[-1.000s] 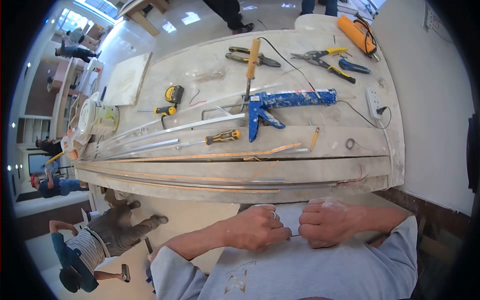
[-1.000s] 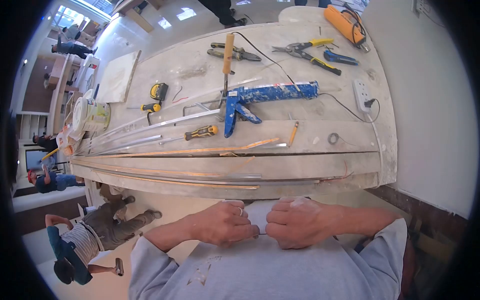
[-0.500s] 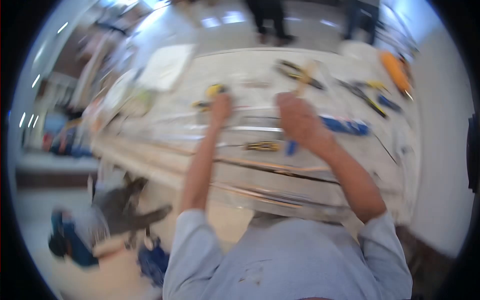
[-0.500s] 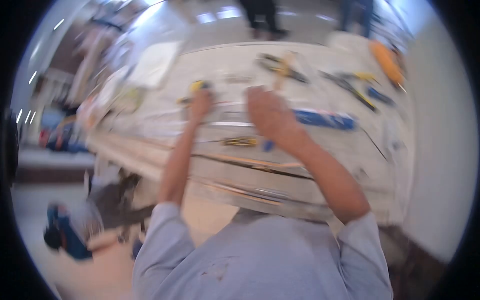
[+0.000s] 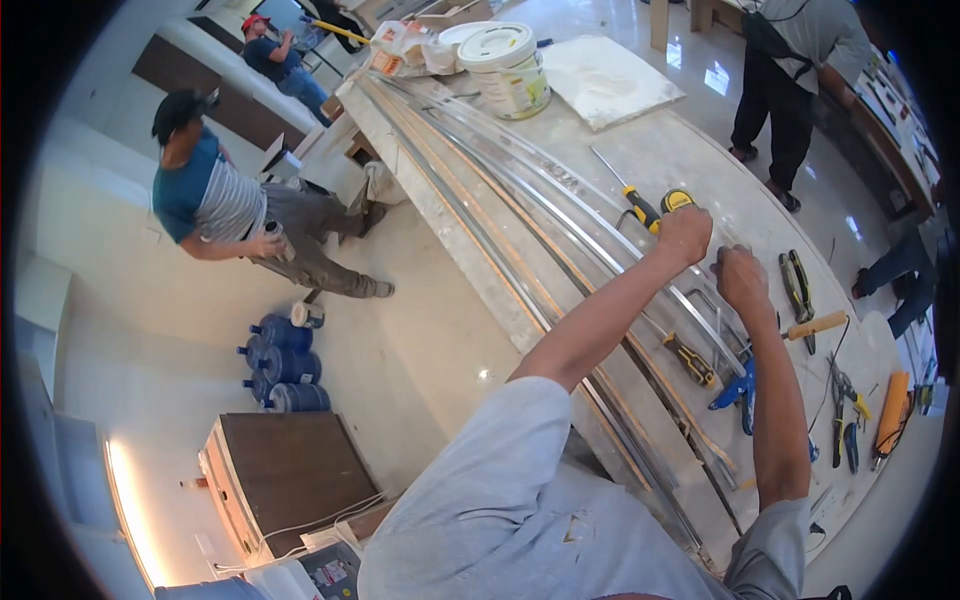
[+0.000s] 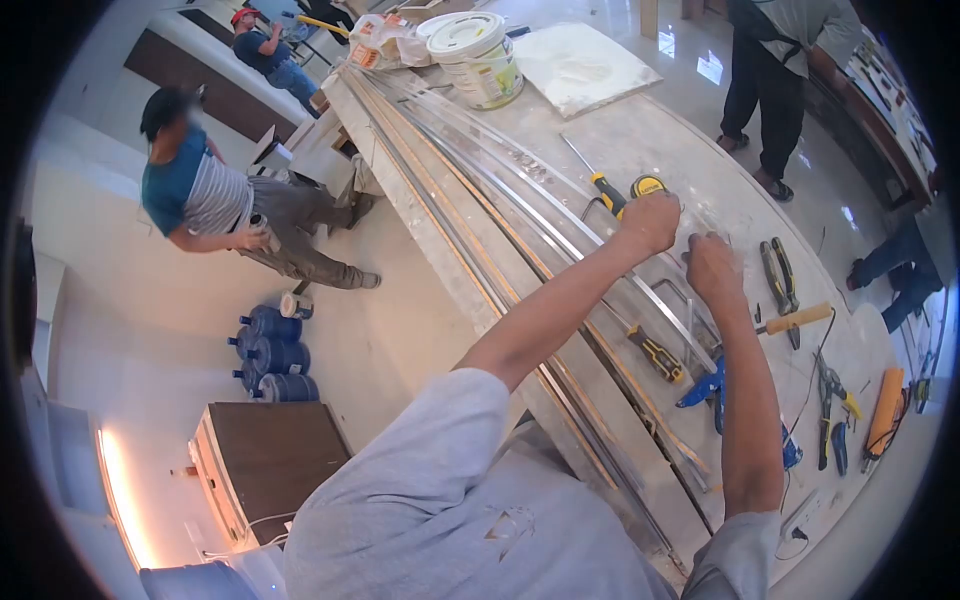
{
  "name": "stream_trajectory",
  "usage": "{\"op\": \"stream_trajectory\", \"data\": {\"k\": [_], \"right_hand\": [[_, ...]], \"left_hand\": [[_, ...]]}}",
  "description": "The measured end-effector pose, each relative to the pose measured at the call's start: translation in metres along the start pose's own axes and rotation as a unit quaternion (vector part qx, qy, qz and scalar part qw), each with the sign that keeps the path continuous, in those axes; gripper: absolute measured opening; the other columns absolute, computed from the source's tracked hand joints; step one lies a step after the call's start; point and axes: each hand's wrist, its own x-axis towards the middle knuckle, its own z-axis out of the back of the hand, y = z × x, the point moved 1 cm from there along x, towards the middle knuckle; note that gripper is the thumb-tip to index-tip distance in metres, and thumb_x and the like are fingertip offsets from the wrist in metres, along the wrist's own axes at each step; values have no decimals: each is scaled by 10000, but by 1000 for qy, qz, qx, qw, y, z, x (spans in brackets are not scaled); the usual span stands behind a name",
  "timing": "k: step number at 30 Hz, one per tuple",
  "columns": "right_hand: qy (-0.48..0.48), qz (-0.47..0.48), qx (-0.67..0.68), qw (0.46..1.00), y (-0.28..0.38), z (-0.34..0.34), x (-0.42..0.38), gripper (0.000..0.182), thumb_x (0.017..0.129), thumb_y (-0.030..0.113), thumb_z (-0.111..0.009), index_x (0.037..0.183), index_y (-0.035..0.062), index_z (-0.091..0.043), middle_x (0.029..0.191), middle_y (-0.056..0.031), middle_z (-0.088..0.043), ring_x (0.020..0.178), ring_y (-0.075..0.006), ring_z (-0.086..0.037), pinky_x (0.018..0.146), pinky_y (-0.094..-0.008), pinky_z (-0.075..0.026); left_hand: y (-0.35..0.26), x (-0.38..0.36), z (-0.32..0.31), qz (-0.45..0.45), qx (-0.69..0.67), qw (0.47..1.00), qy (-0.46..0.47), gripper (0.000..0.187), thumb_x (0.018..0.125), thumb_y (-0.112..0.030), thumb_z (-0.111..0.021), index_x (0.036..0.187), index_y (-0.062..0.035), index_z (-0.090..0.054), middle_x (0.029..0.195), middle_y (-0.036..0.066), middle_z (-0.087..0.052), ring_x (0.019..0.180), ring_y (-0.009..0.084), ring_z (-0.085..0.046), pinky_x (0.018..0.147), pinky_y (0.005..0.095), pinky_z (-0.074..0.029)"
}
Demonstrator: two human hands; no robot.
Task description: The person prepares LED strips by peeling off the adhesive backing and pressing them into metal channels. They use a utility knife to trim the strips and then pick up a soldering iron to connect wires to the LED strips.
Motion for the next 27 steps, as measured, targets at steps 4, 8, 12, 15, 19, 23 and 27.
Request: {"op": "stream_trajectory", "data": {"k": [4, 8, 12, 15, 19, 23, 27], "right_hand": [[46, 41, 69, 996, 17, -9, 20, 180, 903, 178, -740, 1001, 28, -759, 1042, -215, -704, 1042, -422, -693, 898, -525, -551], [101, 61, 34, 992, 23, -18, 36, 165, 903, 143, -715, 1008, 26, -767, 1084, -233, -705, 1071, -430, -690, 935, -531, -556], [77, 58, 18, 995, 30, -14, 29, 143, 880, 102, -684, 955, 7, -760, 1068, -248, -715, 1058, -432, -692, 929, -515, -558], [93, 83, -2, 992, 33, -13, 27, 148, 875, 91, -656, 910, -24, -740, 1082, -260, -713, 1063, -434, -694, 938, -517, -558], [167, 81, 11, 982, 20, -33, 38, 177, 862, 78, -600, 907, -53, -710, 1021, -291, -711, 1026, -439, -699, 927, -531, -547], [63, 78, 70, 992, 6, -14, 25, 193, 831, 110, -593, 888, -58, -668, 971, -322, -705, 982, -488, -683, 906, -559, -535], [83, 33, 72, 993, -15, -2, 24, 221, 824, 62, -588, 993, -62, -658, 1008, -324, -711, 1048, -493, -681, 927, -568, -533]], "left_hand": [[12, -27, 45, -16, -155, 969, -190, 134, 899, -120, -685, 901, 15, -681, 907, 196, -748, 890, 359, -751, 773, 473, -587], [25, -109, 100, 10, -320, 922, -217, 169, 898, -138, -738, 939, 15, -681, 790, 146, -708, 709, 230, -697, 668, 385, -542], [43, -190, 121, 119, -431, 882, -148, 184, 901, -145, -782, 944, 15, -702, 755, 59, -685, 689, 96, -648, 634, 291, -527], [52, -243, 120, 161, -555, 804, -135, 138, 912, -93, -771, 975, 11, -705, 812, 38, -696, 708, 101, -669, 653, 261, -548], [62, -300, 119, 183, -564, 791, -155, 104, 917, 14, -727, 1009, 27, -680, 933, 76, -714, 801, 123, -697, 675, 269, -572], [61, -323, 113, 151, -621, 749, -176, 139, 907, 84, -693, 1033, 40, -656, 1001, 137, -732, 838, 146, -689, 725, 276, -579], [62, -322, 105, 147, -646, 731, -162, 154, 905, 106, -681, 1036, 28, -658, 993, 111, -725, 844, 128, -680, 737, 260, -572]]}}
